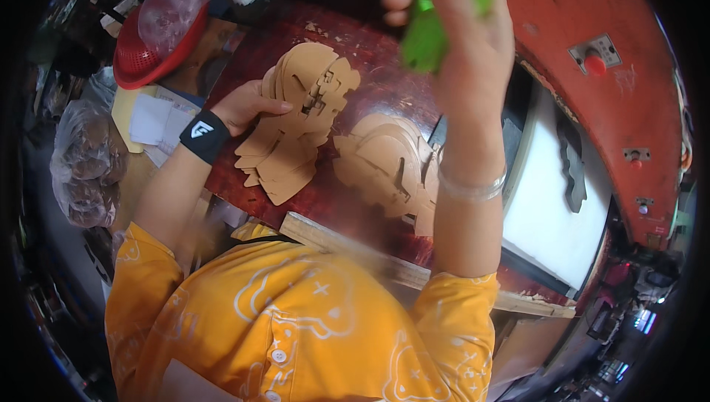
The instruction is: The person assembles small wooden cutouts by hand, stacking them and placing them into a clear plastic bag. They then load a sheet of material into a red cutting machine, press a button to cut shapes, and remove the cutouts from the sheet.
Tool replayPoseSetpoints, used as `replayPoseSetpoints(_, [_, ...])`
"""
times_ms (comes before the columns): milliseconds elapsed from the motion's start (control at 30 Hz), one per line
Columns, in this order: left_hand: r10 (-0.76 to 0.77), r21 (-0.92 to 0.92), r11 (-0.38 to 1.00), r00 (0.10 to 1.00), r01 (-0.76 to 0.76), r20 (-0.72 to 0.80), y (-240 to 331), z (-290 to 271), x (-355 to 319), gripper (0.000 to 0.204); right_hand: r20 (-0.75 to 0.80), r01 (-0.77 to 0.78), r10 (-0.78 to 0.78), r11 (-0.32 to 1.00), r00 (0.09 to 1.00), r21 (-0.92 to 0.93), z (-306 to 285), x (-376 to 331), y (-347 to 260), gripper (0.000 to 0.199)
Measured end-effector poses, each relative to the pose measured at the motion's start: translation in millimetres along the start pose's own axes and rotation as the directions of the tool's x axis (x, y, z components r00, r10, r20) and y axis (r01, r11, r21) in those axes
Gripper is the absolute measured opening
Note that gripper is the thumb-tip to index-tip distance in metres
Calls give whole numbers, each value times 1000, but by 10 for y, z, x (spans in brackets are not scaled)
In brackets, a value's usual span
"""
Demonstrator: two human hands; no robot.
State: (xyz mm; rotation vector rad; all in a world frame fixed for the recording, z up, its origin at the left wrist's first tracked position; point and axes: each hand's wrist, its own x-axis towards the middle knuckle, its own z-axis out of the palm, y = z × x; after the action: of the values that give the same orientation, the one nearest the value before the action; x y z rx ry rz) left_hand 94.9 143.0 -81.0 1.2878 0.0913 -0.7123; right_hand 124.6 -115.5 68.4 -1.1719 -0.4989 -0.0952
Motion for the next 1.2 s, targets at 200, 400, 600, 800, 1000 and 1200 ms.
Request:
replayPoseSetpoints(200, [391, 767, 630, 803, 123, -450, -113, 323, 230, 107, -104, -43, 44, 999, 994, 7, 302, -469, 216, 26])
replayPoseSetpoints(400, [386, 716, 685, 900, -132, -204, 10, 297, 150, 77, -125, -23, 25, 1000, 992, 19, 89, -503, 143, 20])
replayPoseSetpoints(600, [460, 773, 628, 844, -91, -275, -144, 229, 162, 61, -73, -69, 77, 992, 994, 103, 124, -545, 74, 19])
replayPoseSetpoints(800, [142, -20, 989, 982, -146, -121, -20, -160, -35, 49, -29, -1, 16, 891, 999, 454, 52, -443, 144, 21])
replayPoseSetpoints(1000, [275, 136, 959, 929, -247, -249, -224, -43, 24, 65, -8, -124, 125, 992, 992, 25, 102, -503, 169, 28])
replayPoseSetpoints(1200, [572, 718, 644, 789, -265, -222, -206, 190, 172, 63, 307, -236, 112, 883, 945, 405, 109, -569, 161, 31])
